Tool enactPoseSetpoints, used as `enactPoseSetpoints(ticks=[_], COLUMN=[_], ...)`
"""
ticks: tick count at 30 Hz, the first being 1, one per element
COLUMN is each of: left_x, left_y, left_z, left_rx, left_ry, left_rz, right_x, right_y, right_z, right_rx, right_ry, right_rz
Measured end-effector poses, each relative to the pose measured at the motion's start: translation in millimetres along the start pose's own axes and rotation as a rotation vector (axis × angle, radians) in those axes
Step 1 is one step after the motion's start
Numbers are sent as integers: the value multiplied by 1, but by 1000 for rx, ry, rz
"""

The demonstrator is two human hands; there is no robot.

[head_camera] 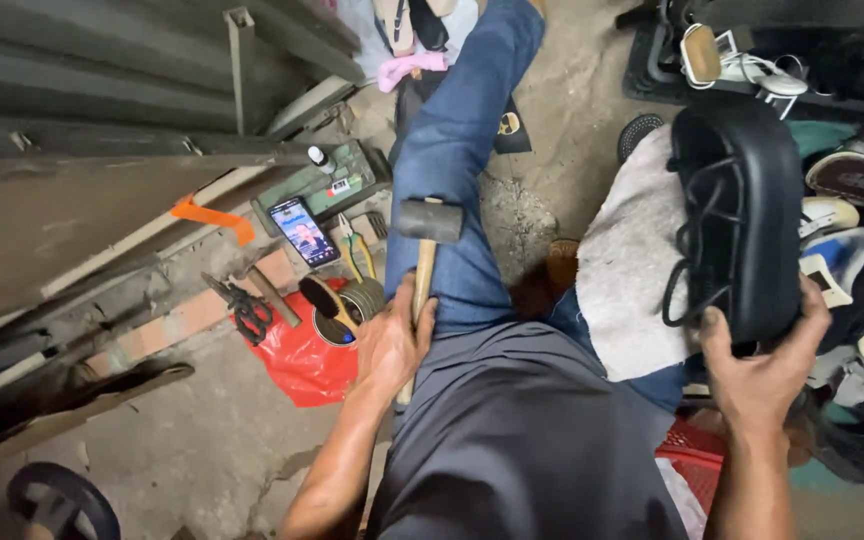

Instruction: The person is repairing a black sandal by hammering the sole and brushing it.

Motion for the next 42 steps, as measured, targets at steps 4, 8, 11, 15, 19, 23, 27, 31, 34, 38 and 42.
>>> enactPoseSetpoints(ticks=[4, 8, 11, 15, 19, 23, 27, 31, 34, 38, 42], left_x=[4, 18, 37, 75, 123, 156, 171, 181, 185, 184, 182], left_y=[2, -6, -46, -132, -218, -228, -228, -261, -283, -289, -288], left_z=[-9, -23, -24, -1, 15, 9, 12, 37, 48, 48, 43], left_rx=[-66, -175, -339, -274, 34, 126, 335, 500, 403, 321, 222], left_ry=[94, 102, 102, 240, 188, -1, -192, -219, -57, 47, 148], left_rz=[92, 99, -146, -129, -359, -503, -527, -480, -354, -281, -231], right_x=[5, 4, 5, 2, 0, 1, 1, 2, 2, 0, 0], right_y=[-20, -17, -27, -22, -11, -24, -28, -33, -35, -33, -35], right_z=[0, 1, 3, 1, 0, 2, 4, 4, 6, 4, 5], right_rx=[26, -61, 27, -50, -141, -115, -94, -103, -97, -129, -138], right_ry=[28, 43, 29, 54, 61, 42, 47, 39, 37, 38, 47], right_rz=[-77, -113, -94, -115, -162, -131, -124, -116, -109, -118, -119])
Point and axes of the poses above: each hand's wrist, its own x-axis towards the middle knuckle, its own z-axis out of the palm, y = z × x, the point moved 4 cm from there along x, towards the middle knuckle, and after that the axes turned 13 degrees about y, right-handed, at the moved point
